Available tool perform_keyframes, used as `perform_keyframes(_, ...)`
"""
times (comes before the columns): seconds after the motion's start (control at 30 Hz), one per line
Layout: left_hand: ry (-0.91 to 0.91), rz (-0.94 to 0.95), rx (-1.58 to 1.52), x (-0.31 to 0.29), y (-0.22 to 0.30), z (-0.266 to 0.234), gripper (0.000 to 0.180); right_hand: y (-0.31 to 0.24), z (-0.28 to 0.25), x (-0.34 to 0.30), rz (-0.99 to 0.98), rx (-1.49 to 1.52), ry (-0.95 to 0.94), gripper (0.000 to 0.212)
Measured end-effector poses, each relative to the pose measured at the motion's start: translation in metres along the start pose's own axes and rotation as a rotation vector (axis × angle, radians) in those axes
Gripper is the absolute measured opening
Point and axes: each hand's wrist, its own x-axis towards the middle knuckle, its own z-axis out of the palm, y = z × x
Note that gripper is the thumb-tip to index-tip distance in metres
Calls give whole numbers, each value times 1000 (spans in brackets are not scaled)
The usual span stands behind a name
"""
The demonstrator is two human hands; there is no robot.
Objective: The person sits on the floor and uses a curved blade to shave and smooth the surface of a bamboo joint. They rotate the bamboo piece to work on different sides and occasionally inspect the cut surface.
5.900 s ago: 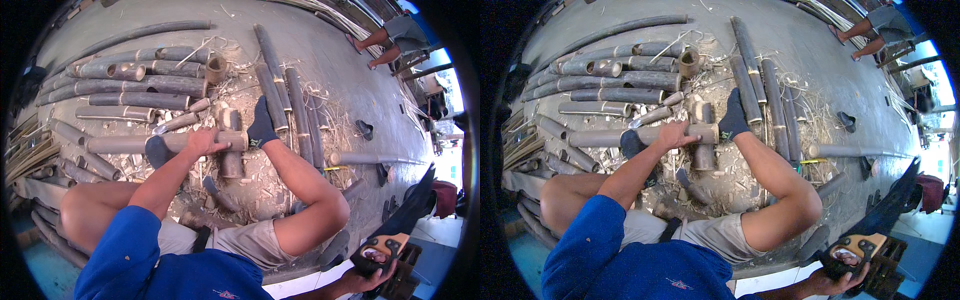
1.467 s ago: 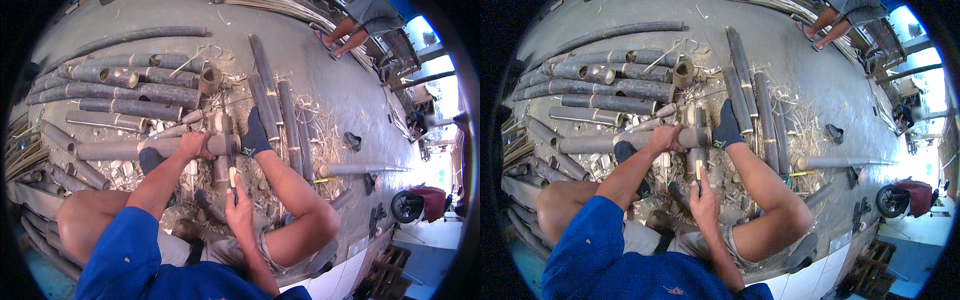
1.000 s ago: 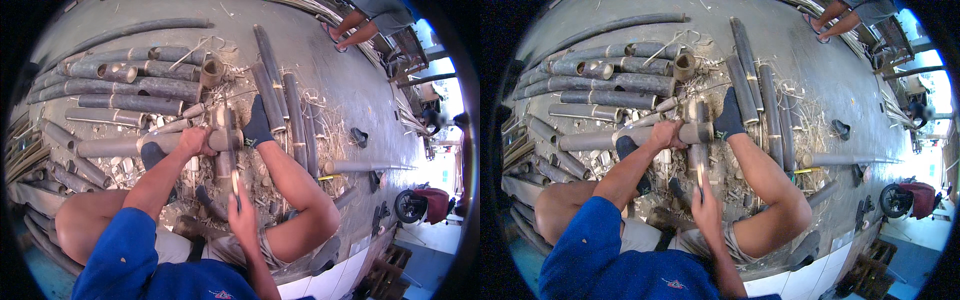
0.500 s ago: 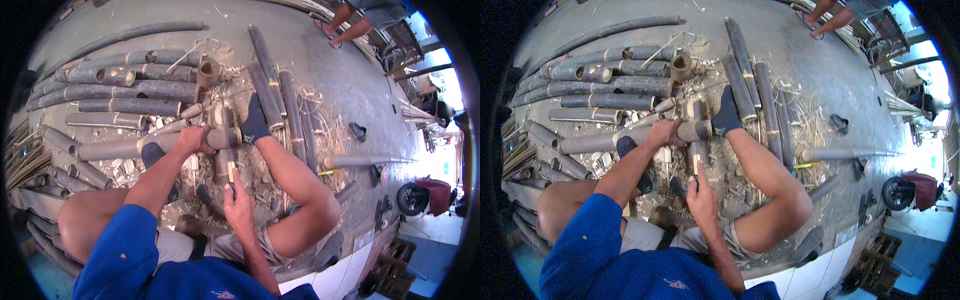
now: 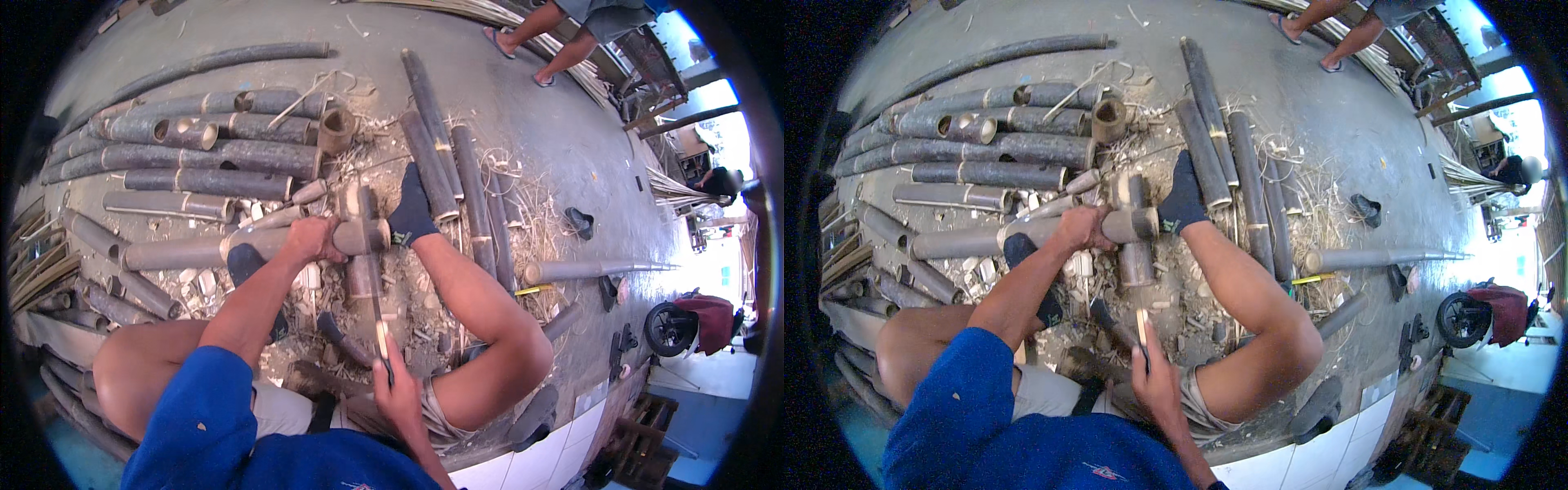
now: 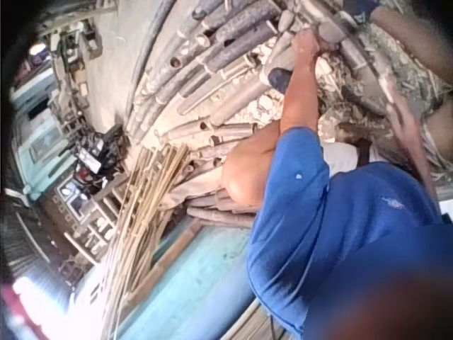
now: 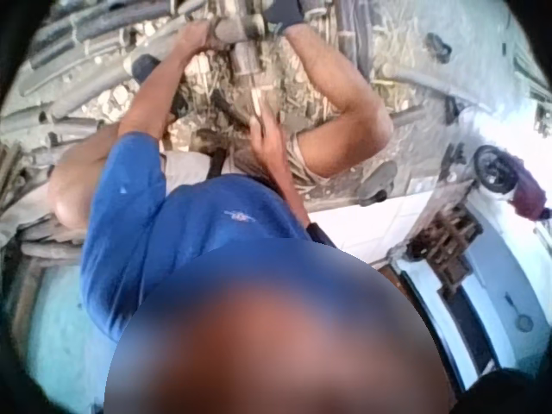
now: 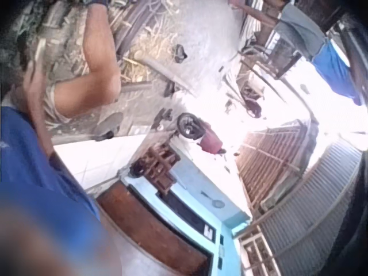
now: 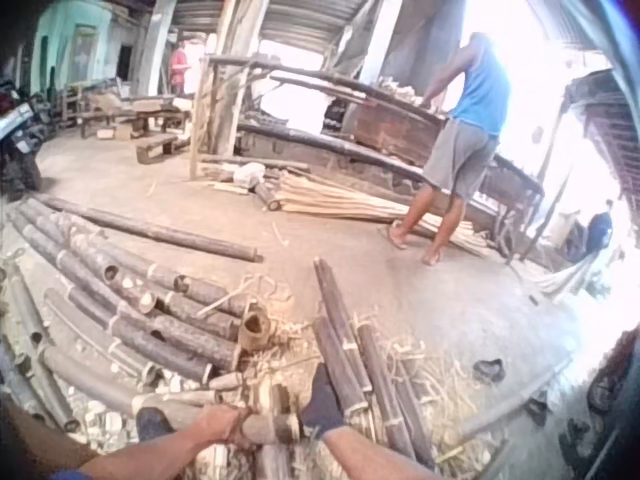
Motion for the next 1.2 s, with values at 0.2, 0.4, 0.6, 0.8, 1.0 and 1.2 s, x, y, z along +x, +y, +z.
perform_keyframes(0.2,-61,-52,67,-7,11,-5,89,0,7,26,145,57,-82,52)
perform_keyframes(0.4,-88,-66,57,0,5,-4,90,-13,-8,4,307,12,-159,50)
perform_keyframes(0.6,-54,-37,53,-3,3,3,89,-3,2,20,351,-20,-269,52)
perform_keyframes(0.8,-74,-38,12,0,-1,2,89,0,-1,-9,-40,9,45,51)
perform_keyframes(1.0,-23,-17,66,-4,5,3,90,4,10,23,143,-16,-100,51)
perform_keyframes(1.2,-102,-60,61,-2,6,-6,91,-1,4,11,-18,0,15,51)
